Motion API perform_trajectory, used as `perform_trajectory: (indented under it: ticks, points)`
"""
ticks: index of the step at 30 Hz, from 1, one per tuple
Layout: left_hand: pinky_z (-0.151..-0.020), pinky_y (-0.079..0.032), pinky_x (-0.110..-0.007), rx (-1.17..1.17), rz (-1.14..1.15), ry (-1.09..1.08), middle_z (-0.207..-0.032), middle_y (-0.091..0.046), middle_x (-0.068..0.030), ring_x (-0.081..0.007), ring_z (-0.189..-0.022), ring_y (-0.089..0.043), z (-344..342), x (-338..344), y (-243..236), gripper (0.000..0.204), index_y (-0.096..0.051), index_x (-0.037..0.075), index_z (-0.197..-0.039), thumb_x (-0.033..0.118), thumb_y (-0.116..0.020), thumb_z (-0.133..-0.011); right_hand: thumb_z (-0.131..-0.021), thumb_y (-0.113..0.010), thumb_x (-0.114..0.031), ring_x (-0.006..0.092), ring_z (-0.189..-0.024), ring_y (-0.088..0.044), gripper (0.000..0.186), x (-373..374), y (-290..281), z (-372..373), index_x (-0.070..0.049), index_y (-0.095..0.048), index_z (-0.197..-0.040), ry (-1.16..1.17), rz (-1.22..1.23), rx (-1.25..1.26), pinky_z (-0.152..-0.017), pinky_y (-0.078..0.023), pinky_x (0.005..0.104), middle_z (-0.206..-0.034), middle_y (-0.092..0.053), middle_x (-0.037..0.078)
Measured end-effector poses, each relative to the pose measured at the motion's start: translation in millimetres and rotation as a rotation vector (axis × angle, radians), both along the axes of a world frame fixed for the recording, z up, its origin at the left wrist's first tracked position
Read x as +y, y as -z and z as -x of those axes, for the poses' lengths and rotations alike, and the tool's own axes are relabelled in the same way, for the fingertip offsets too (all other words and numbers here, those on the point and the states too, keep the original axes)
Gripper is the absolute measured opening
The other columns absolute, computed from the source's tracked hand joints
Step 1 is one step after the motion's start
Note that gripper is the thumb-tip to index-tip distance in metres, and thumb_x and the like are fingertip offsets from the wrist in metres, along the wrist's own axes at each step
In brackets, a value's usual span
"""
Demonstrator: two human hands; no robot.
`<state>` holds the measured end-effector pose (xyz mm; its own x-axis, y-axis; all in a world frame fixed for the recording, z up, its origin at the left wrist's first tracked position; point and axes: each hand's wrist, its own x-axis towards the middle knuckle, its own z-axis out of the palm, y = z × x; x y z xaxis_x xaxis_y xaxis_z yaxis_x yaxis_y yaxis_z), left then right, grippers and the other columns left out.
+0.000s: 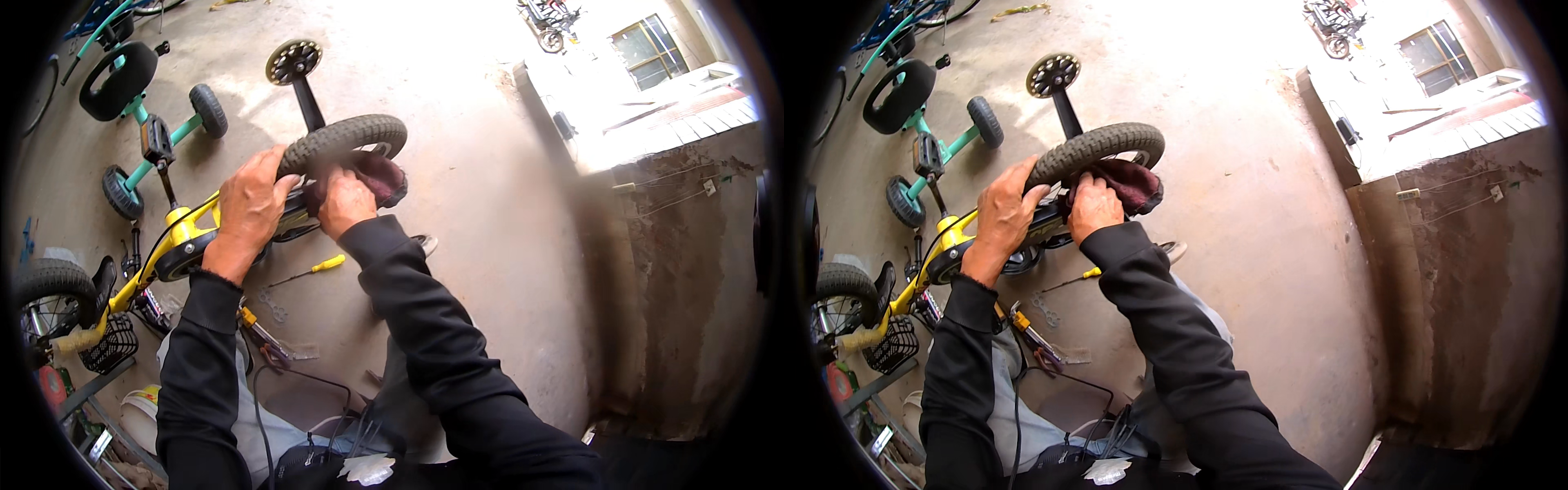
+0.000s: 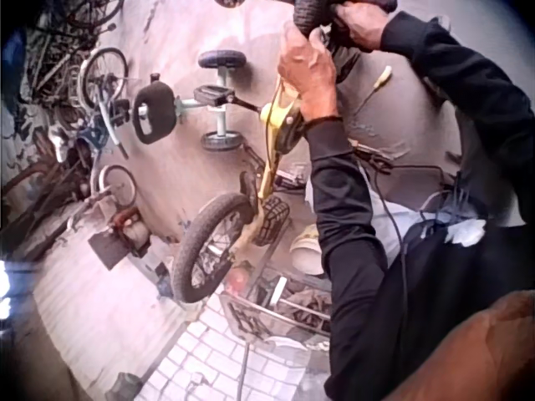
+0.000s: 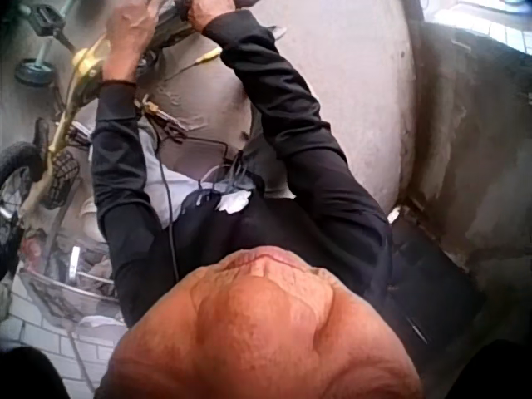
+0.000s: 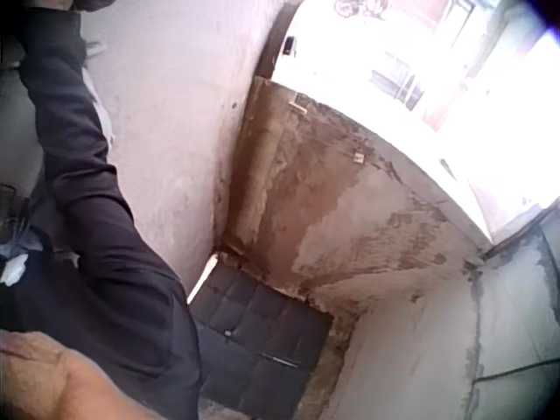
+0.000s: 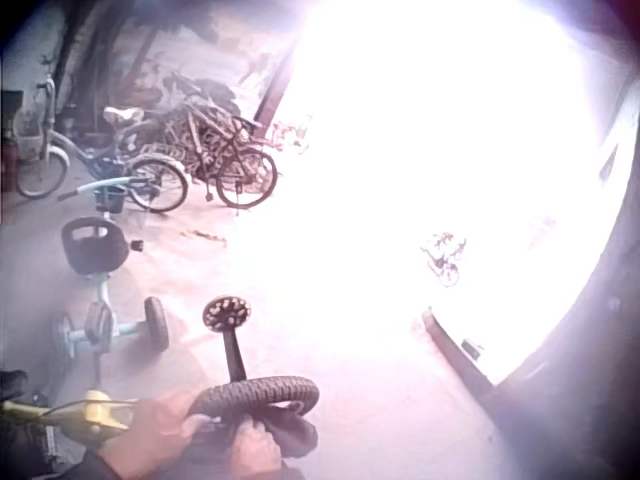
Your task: The person wipes the frame, rear fender, and rear wheel of a yellow children's bicycle using a dark cloth. The bicycle is positioned upside down on the floor, and the person sits on a low stool while performing the cleaning task.
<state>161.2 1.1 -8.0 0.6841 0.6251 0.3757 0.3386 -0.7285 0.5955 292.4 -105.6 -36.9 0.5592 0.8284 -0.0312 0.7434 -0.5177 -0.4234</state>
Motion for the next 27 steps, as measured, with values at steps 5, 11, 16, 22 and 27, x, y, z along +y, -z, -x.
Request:
perform_trajectory:
  ticks: [5, 11, 16, 22, 27]
  points:
    - [-0.083, -0.05, -0.042, -0.025, 0.008, 0.052, -0.109, -0.065, -0.0184, -0.0382, -0.098, -0.062, -1, 1, -9, 0.038, -0.06, 0.003, -0.118, 0.012, -0.068, -0.082, -0.079, -0.058, -0.006, 0.0423, -0.091, -0.062, 0.023, -2, -12, -8, -0.001, -0.062, -0.101, 0.037, -0.323, 0.19, -0.08, -0.049, 0.0463, -0.091, -0.065, 0.025]
    - [-0.086, -0.051, -0.042, -0.099, -0.045, 0.098, -0.111, -0.065, -0.0175, -0.0373, -0.098, -0.063, 2, 3, -6, 0.037, -0.061, 0.002, -0.118, 0.012, -0.065, -0.082, -0.089, -0.054, -0.012, 0.0424, -0.102, -0.058, 0.026, -10, -11, 25, -0.004, -0.061, -0.113, -0.147, -0.358, 0.171, -0.088, -0.047, 0.0461, -0.107, -0.062, 0.024]
    - [-0.093, -0.048, -0.04, -0.219, 0.071, 0.162, -0.115, -0.063, -0.0198, -0.0371, -0.107, -0.06, 2, 2, -8, 0.038, -0.06, 0.002, -0.12, 0.013, -0.063, -0.084, -0.083, -0.059, -0.011, 0.0418, -0.106, -0.057, 0.036, -8, -14, 5, -0.004, -0.059, -0.118, -0.001, -0.331, 0.027, -0.092, -0.046, 0.046, -0.113, -0.059, 0.023]
    - [-0.086, -0.048, -0.043, -0.011, 0.128, 0.062, -0.108, -0.063, -0.022, -0.0399, -0.097, -0.061, 11, 5, 7, 0.042, -0.057, 0.004, -0.125, 0.014, -0.063, -0.085, -0.082, -0.059, -0.015, 0.0408, -0.116, -0.053, 0.047, -10, -26, 13, -0.007, -0.054, -0.129, 0.083, -0.093, 0.002, -0.099, -0.044, 0.0449, -0.13, -0.052, 0.022]
    - [-0.088, -0.047, -0.04, -0.081, 0.119, 0.076, -0.107, -0.064, -0.0222, -0.0394, -0.099, -0.06, 10, 4, 8, 0.041, -0.056, 0.002, -0.126, 0.01, -0.063, -0.085, -0.084, -0.057, -0.016, 0.0431, -0.112, -0.054, 0.044, 0, -12, 14, -0.004, -0.053, -0.127, 0.03, 0.088, -0.013, -0.096, -0.045, 0.0483, -0.123, -0.055, 0.024]
